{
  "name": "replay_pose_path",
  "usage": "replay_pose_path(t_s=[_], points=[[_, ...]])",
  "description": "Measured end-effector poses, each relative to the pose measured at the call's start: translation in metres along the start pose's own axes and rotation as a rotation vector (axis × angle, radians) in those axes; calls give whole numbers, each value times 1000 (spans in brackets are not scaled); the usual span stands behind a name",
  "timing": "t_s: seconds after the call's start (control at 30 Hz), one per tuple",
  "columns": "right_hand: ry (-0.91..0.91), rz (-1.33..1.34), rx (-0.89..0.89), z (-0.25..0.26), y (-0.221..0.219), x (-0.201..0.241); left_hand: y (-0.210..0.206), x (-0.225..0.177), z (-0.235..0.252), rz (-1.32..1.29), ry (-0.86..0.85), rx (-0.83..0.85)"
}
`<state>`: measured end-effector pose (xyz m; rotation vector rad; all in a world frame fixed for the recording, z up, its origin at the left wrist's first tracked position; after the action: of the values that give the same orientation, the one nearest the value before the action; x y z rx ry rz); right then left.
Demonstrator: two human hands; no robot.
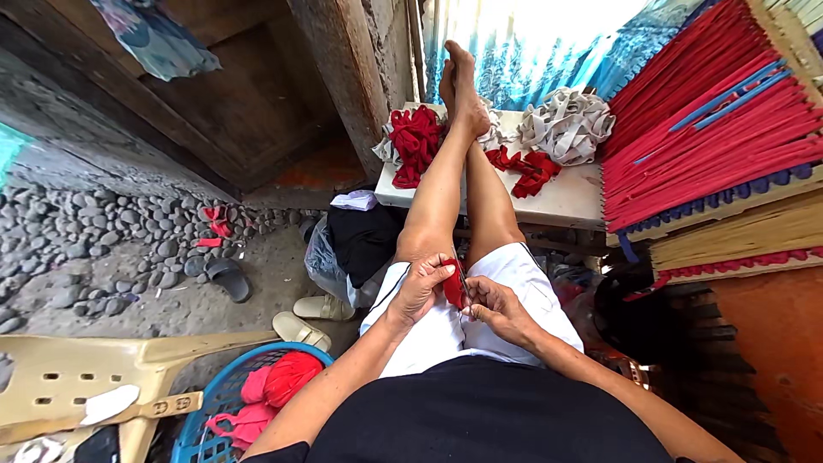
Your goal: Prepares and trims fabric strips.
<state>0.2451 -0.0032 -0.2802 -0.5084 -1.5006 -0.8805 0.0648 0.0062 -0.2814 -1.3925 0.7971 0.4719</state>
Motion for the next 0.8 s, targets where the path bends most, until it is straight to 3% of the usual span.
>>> replay_pose_path(t_s=[0.17,0.2,0.27,0.33,0.8], points=[[9,16,40,1,1,4,1,-1,-1,3,-23,15],[14,16,41,1,1,4,-12,-10,-5,29,8,-36],[14,9,30,1,1,5,-80,-49,-16,181,144,-305],[13,2,24,1,1,5,-113,-67,-20,270,177,-378],[-19,-51,-29,0,2,2,-107,-62,-20,358,178,-319]])
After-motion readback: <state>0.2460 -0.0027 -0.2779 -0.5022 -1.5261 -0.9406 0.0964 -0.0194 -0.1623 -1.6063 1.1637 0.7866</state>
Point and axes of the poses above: each hand's wrist, its own z-axis towards the middle knuckle, its own y-axis out of the back of the hand, x = y × z, the point moved 3 cm from there along z, towards the middle knuckle, and after that the axes turned 9 degrees about -z, right-handed, at the moved point
